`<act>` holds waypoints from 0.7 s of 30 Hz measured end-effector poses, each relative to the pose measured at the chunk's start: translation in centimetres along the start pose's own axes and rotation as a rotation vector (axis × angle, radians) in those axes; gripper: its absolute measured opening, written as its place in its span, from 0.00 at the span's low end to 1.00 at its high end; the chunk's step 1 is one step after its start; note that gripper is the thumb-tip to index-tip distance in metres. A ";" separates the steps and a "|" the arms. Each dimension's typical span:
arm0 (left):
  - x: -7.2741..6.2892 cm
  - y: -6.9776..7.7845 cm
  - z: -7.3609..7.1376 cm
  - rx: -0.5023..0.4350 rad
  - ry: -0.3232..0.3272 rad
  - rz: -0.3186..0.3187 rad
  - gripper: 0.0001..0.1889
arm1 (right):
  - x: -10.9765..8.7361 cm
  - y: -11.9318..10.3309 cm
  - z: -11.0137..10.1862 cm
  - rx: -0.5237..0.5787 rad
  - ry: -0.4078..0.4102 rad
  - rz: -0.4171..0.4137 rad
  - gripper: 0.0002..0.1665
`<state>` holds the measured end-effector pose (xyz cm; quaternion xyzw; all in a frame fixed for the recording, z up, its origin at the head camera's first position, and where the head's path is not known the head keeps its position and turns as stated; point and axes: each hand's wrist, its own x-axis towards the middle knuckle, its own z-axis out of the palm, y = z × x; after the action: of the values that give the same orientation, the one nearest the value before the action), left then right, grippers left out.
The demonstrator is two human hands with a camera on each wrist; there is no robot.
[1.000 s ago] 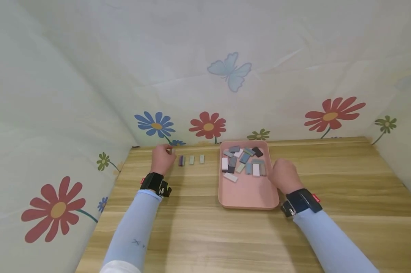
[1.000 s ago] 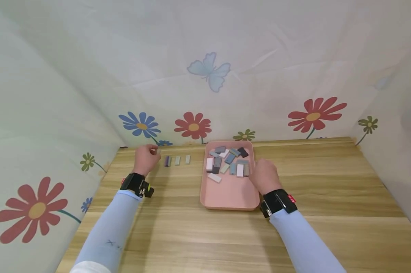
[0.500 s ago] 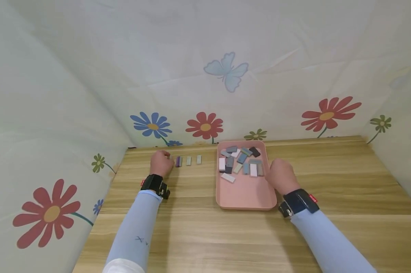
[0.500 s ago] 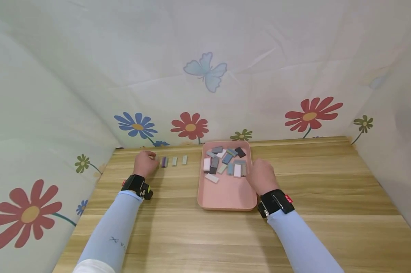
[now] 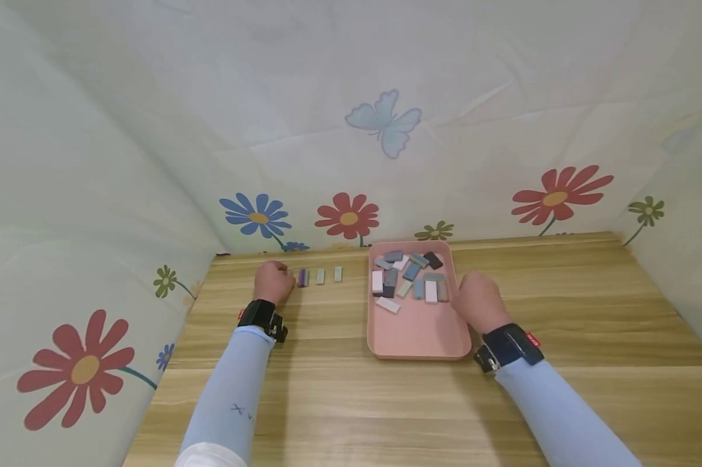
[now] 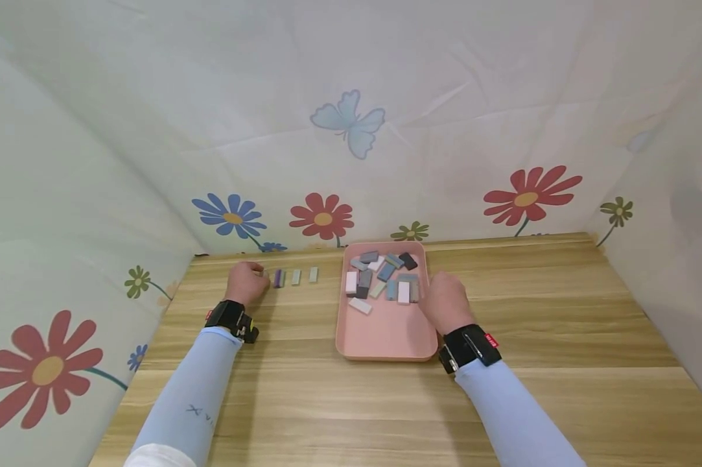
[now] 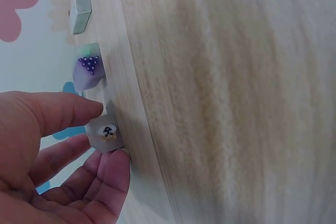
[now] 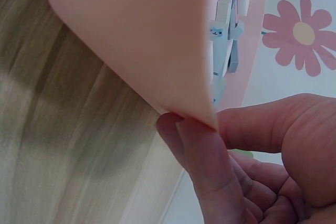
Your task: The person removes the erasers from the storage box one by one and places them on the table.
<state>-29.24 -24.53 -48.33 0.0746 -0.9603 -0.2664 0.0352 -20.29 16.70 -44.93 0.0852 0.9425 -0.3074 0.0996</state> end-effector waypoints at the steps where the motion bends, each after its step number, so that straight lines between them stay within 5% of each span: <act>1: 0.0 -0.2 0.1 0.000 0.000 0.001 0.19 | 0.0 0.0 0.0 -0.001 0.000 -0.002 0.10; 5: 0.0 -0.3 -0.2 0.001 0.013 0.006 0.21 | 0.1 0.2 0.2 -0.005 0.005 -0.019 0.11; 10: -0.3 1.5 -1.5 -0.018 0.067 0.032 0.27 | 0.1 0.1 0.1 -0.018 0.006 -0.024 0.12; 15: -1.2 5.4 -2.6 0.033 0.126 0.150 0.32 | 0.0 0.0 0.1 -0.026 0.014 -0.020 0.10; 21: -3.6 11.0 -3.2 0.055 0.088 0.358 0.35 | 0.2 0.0 0.2 -0.041 0.013 -0.023 0.12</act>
<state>-26.69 -16.21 -40.02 -0.0850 -0.9628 -0.2258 0.1217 -20.42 16.63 -45.13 0.0741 0.9502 -0.2886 0.0917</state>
